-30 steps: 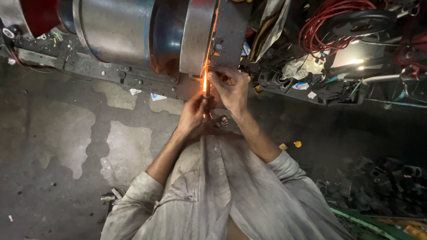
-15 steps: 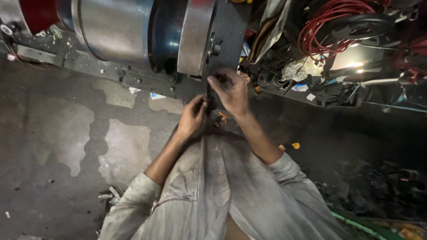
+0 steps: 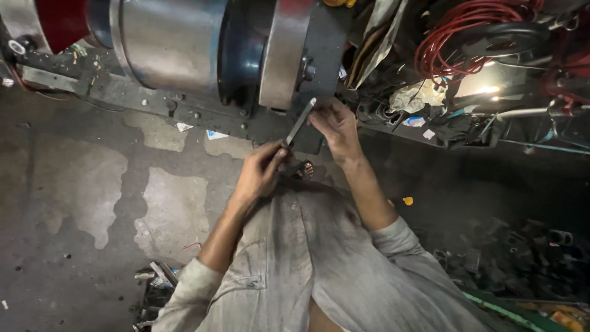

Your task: The person scrapes old gasket residue off the mating surface of a motorcycle engine cylinder head using a small scraper, working around the combustion chamber and bolt holes. They then carry a small metal piece to a bench grinder and grind it, producing sparks.

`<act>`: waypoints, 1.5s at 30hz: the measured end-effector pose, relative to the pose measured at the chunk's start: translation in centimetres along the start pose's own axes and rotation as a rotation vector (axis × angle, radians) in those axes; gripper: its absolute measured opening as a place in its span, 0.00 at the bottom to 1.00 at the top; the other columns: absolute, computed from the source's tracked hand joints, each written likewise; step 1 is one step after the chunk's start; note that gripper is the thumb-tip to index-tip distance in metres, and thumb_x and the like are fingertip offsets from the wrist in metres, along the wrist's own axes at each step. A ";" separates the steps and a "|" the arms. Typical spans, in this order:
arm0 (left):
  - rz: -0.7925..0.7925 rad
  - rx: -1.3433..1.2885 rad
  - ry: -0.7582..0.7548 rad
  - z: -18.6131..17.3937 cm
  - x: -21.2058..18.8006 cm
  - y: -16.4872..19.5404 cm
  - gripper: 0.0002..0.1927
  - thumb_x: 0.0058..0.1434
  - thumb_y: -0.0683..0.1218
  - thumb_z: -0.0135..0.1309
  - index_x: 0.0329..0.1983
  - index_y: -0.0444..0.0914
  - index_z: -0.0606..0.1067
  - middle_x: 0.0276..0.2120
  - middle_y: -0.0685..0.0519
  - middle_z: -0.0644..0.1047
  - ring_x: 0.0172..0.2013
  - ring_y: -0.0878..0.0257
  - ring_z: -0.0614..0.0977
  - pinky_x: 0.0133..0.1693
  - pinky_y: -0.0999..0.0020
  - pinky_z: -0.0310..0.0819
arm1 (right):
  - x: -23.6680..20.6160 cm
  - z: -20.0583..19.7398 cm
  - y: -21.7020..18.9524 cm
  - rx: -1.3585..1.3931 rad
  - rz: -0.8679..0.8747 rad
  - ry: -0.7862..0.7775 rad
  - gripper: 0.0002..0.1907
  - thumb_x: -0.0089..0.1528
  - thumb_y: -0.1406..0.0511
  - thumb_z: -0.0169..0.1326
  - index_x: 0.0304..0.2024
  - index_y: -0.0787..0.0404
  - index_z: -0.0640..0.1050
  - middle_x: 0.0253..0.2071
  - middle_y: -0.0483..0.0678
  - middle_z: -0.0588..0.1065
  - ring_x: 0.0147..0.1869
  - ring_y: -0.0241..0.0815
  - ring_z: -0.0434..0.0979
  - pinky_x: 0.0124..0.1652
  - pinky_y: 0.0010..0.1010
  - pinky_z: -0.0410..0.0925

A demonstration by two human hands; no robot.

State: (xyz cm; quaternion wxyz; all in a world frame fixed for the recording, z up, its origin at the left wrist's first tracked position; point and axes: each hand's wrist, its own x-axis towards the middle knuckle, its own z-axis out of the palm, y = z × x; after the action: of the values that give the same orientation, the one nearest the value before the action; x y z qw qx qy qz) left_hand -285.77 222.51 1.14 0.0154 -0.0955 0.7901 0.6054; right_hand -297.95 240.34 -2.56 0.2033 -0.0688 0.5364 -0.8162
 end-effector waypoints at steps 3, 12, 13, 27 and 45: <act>-0.102 -0.222 -0.059 0.2 0.8 -0.9 0.18 0.72 0.48 0.51 0.57 0.31 0.76 0.44 0.48 0.82 0.45 0.61 0.82 0.50 0.66 0.75 | 0.5 0.9 -0.1 -0.196 -0.078 0.037 0.11 0.65 0.73 0.61 0.50 0.68 0.78 0.44 0.45 0.77 0.48 0.33 0.76 0.50 0.27 0.70; -0.147 -0.405 -0.166 0.1 2.9 -0.2 0.19 0.73 0.49 0.49 0.61 0.32 0.75 0.43 0.52 0.82 0.45 0.67 0.80 0.50 0.70 0.75 | 1.2 2.5 0.2 -0.291 -0.204 0.047 0.07 0.66 0.74 0.60 0.46 0.71 0.78 0.45 0.47 0.78 0.47 0.32 0.76 0.48 0.24 0.70; -0.143 -0.406 -0.173 0.1 3.0 -0.1 0.20 0.73 0.49 0.49 0.62 0.33 0.75 0.43 0.52 0.82 0.45 0.67 0.80 0.50 0.71 0.75 | 1.2 2.5 0.2 -0.292 -0.203 0.057 0.07 0.66 0.74 0.60 0.46 0.71 0.78 0.45 0.47 0.77 0.46 0.32 0.76 0.47 0.24 0.70; -0.177 -0.469 -0.172 1.1 3.4 -1.0 0.18 0.72 0.47 0.52 0.60 0.33 0.76 0.35 0.58 0.78 0.36 0.72 0.75 0.39 0.74 0.72 | 1.3 1.7 0.4 -0.428 -0.223 0.076 0.08 0.65 0.75 0.61 0.46 0.72 0.80 0.47 0.51 0.80 0.49 0.36 0.80 0.52 0.27 0.73; 0.164 0.125 -0.108 -1.8 2.1 0.5 0.17 0.67 0.46 0.58 0.57 0.34 0.78 0.40 0.47 0.81 0.38 0.58 0.81 0.41 0.66 0.74 | -0.9 -1.1 -1.8 -0.120 -0.216 -0.040 0.06 0.68 0.72 0.58 0.48 0.65 0.78 0.45 0.45 0.75 0.48 0.33 0.73 0.49 0.25 0.67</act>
State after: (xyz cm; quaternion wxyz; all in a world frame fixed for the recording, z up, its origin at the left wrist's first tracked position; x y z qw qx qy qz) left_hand -287.79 220.64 1.75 0.0142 0.0035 0.8294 0.5584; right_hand -297.96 242.28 -1.27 0.1206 -0.1545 0.5695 -0.7983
